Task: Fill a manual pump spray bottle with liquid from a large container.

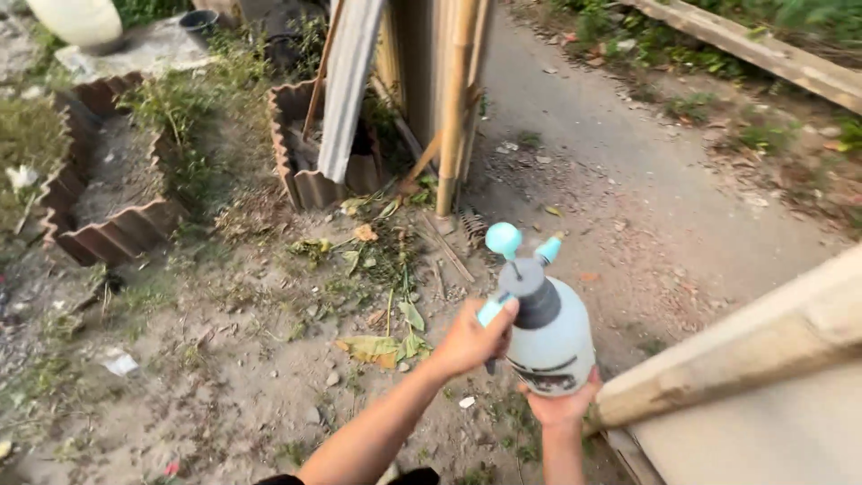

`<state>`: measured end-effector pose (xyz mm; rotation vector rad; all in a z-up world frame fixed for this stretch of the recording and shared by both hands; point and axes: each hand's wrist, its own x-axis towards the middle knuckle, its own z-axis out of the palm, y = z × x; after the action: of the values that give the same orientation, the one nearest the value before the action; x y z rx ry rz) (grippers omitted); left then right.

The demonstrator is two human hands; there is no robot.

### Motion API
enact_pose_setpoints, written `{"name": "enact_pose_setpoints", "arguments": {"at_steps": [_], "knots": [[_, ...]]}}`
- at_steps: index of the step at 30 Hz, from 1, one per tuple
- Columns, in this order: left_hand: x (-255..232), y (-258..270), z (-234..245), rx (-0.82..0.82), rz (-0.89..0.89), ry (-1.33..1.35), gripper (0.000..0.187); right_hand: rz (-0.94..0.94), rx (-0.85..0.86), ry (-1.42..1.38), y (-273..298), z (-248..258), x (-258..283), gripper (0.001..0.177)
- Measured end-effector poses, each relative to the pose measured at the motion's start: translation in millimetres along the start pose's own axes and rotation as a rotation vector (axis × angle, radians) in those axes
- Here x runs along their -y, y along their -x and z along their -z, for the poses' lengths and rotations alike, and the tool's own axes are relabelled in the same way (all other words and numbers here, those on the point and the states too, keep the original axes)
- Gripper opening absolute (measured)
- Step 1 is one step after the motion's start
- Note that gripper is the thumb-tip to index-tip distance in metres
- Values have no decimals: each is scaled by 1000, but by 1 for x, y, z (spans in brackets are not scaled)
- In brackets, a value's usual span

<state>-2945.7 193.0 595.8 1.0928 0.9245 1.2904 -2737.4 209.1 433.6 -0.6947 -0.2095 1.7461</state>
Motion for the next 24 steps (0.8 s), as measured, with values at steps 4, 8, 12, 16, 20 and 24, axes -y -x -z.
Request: {"name": "enact_pose_setpoints", "arguments": {"at_steps": [4,8,12,16,20,24], "knots": [[-12,36,-41,128,48,-96,48,46,66,-47,61,9,28,83],[-18,63,-48,285,16,-97,52,4,217,-49,91,30,32,86],[-30,97,-38,379,42,-44,49,-122,9,-9,130,12,15,85],[-34,141,-21,444,-14,-231,46,-138,-304,-6,137,60,-48,76],[-13,176,16,235,-47,-236,43,-304,-165,224,114,104,-99,69],[5,231,43,30,-60,-340,40,220,-103,1108,176,75,-135,70]]}}
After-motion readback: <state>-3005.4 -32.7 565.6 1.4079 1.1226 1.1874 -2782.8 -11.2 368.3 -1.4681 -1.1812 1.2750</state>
